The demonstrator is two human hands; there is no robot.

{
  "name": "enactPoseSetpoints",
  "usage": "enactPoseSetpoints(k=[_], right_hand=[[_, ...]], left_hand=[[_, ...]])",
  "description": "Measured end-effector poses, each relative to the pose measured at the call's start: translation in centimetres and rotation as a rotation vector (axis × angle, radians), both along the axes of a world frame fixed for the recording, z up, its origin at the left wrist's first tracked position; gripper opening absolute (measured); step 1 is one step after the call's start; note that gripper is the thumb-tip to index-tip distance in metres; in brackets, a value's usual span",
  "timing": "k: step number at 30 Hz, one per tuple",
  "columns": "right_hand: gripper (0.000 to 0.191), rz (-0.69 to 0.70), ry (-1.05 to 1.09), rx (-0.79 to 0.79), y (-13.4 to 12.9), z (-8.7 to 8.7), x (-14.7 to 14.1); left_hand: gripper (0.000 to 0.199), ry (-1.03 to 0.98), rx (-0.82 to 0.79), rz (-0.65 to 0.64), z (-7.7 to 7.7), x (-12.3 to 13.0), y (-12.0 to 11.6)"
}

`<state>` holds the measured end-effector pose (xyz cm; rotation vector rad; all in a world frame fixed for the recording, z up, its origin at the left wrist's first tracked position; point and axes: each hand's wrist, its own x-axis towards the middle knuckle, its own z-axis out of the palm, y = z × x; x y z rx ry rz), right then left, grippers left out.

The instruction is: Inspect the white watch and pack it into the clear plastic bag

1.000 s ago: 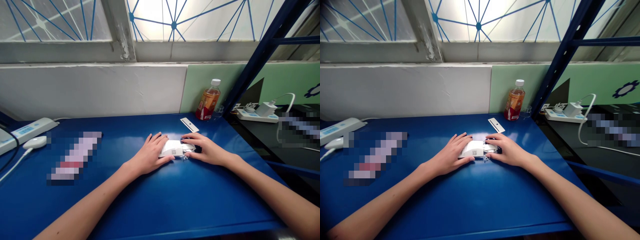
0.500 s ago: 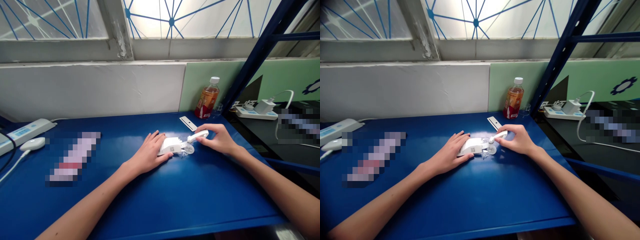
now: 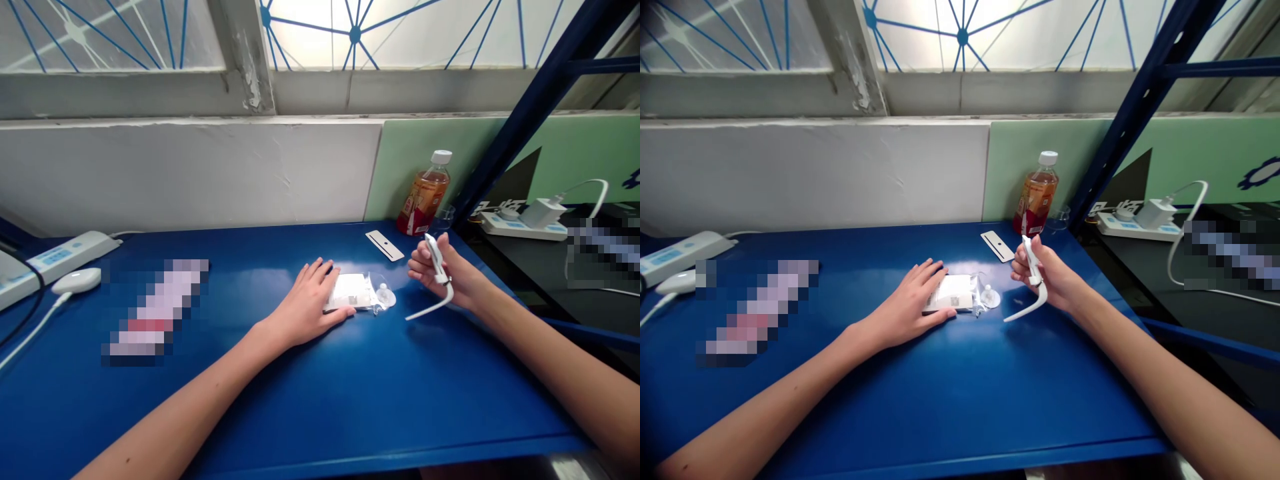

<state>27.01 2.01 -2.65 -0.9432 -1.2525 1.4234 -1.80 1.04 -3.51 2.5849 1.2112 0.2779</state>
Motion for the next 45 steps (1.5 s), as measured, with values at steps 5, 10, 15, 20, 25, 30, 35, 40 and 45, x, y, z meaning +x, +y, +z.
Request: enactPoseSetpoints(k=[5,10,15,20,25,30,35,40,45], right_hand=[[0.04,-0.018,0.044,-0.101,-0.5,0.5,-0.6],[0.032,0.031,0.201,-0.14,-1.3,2.6,-2.0],[0.033,0.096,0.28,-0.167,-0.9,4.6,-6.0],[0.029,0.044,0.32,-0.029,1.1,4.1,-10.2],[0.034,0.242,0.488,-0.118,2.0,3.0,-11.7],[0.051,0.47,0.609,-0.258,1.9,2.5,-10.4],[0.037,0.477,0.515,-0.274,2.0,1.9,-9.8],[0.029,0.394,0.429,-0.266,2.1,1.8,-9.9],[0.03,0.394,0.39,-0.246,2.3,1.8,-9.7]], left_hand=[[0.087,-0.019,0.014,0.013,0.0,0.1,0.0],[0.059,-0.286,0.104,-0.118,0.9,0.4,-0.6],[0.033,-0.691,-0.045,-0.219,2.5,1.7,-2.3],[0.028,-1.057,-0.719,-0.031,3.2,3.3,-3.4],[0.032,-1.282,-1.104,0.052,2.6,3.7,-2.9],[0.035,-1.342,-1.253,0.042,2.1,3.7,-2.7],[0.042,-1.311,-1.362,0.064,1.9,4.3,-2.9],[0.039,-1.246,-1.399,0.124,2.2,4.5,-3.1],[0.042,-1.22,-1.435,0.154,2.6,4.5,-3.3]])
